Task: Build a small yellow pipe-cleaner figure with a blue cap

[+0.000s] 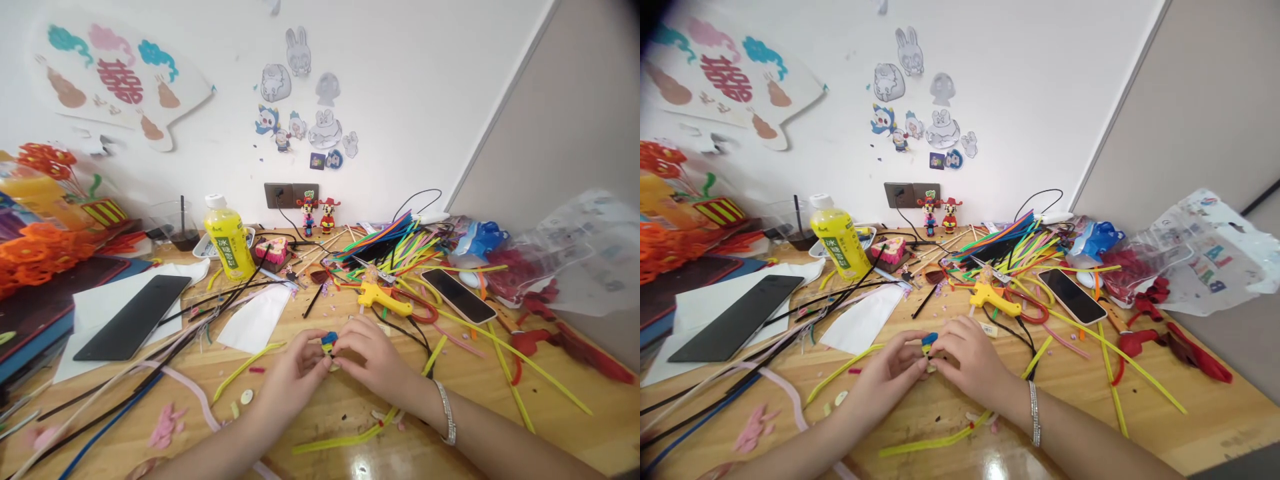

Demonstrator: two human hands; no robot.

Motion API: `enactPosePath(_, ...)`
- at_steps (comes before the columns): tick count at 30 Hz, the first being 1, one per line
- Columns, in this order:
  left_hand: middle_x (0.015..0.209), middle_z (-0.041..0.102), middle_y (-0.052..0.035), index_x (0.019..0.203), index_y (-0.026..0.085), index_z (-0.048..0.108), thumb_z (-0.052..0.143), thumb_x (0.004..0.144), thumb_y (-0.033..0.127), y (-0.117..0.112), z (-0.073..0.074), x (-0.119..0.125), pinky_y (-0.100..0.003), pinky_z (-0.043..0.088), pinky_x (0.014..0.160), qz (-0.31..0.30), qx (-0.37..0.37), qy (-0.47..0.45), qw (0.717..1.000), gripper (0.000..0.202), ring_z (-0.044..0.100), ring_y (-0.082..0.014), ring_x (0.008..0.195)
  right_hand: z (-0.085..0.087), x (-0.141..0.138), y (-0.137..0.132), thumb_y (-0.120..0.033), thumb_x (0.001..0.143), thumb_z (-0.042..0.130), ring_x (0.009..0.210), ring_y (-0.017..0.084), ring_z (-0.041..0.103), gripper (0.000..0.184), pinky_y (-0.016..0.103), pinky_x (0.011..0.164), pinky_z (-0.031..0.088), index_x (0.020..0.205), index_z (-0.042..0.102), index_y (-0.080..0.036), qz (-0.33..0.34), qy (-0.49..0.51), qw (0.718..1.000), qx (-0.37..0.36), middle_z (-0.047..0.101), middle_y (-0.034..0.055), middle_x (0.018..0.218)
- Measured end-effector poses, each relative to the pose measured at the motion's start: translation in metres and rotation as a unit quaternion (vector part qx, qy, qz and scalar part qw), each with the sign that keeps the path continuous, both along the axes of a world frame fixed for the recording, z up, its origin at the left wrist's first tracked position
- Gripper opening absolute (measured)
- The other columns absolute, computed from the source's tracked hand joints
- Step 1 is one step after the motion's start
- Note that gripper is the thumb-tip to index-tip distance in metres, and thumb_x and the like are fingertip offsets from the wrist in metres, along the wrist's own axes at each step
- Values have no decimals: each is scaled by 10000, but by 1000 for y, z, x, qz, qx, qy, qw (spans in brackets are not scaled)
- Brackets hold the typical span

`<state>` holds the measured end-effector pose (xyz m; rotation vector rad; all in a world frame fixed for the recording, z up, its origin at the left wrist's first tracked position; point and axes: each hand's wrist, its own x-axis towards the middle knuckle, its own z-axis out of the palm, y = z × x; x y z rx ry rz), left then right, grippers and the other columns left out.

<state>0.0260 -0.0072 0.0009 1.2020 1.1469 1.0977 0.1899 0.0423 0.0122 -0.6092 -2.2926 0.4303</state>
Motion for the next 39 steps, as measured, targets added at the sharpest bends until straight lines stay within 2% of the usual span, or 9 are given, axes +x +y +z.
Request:
enactPosePath(11,698,636,13,919,207,479,652,671,339,1,3,-1,-308,495,669,19,-36,-27,999,330,626,-176,729,-1,1,1,-213,860,517,799,177,489,89,327,735,390,838,600,-188,12,-31,999,40,611,37,821)
enactPosePath(20,734,615,16,879,207,484,685,637,452,4,5,-4,-294,527,587,24,-50,-51,997,399,610,-163,690,4,1,2,-249,874,498,829,154,529,99,325,817,398,825,571,-203,46,-3,998,-52,605,15,826)
enactPosePath(25,807,593,2,809,193,487,733,564,461,12,8,-15,-290,544,552,89,-44,-50,994,439,591,-157,691,4,7,9,-208,815,584,822,165,513,45,310,781,394,775,602,-198,8,-119,993,-28,603,10,803)
enactPosePath(28,839,596,-8,865,198,501,735,545,481,15,9,-22,-298,548,542,115,-32,-47,992,488,591,-163,688,2,9,12,-227,798,605,825,171,502,29,317,782,385,786,622,-206,0,-173,985,12,612,9,806)
enactPosePath(31,847,622,-11,992,203,533,724,555,487,17,9,-26,-300,549,579,118,-37,-32,992,555,601,-161,676,3,17,22,-196,818,549,866,186,500,86,329,791,395,885,602,-205,-70,-143,986,42,614,34,895)
enactPosePath(33,818,645,-9,1034,198,562,726,558,479,17,8,-27,-299,549,608,111,-48,-22,992,576,607,-158,655,3,27,34,-111,784,515,954,227,481,229,382,842,381,992,566,-191,-186,-129,971,74,591,79,1019)
enactPosePath(35,800,663,-6,1040,200,585,741,552,459,18,7,-28,-308,551,628,107,-61,-26,992,575,613,-158,632,1,39,50,-53,708,500,1027,279,449,396,448,881,348,1088,522,-165,-300,-143,939,87,552,130,1116)
enactPosePath(37,811,672,-5,1028,205,603,759,542,435,18,7,-28,-312,553,641,112,-74,-44,990,560,618,-158,635,-3,48,63,-49,641,511,970,297,478,428,459,848,364,1057,537,-145,-332,-162,926,77,580,145,1052)
enactPosePath(39,856,666,-8,994,201,623,762,547,419,18,8,-29,-300,554,657,123,-83,-62,987,517,621,-160,681,-6,53,71,-45,603,507,898,285,509,399,437,808,391,984,566,-144,-324,-165,929,67,609,130,961)
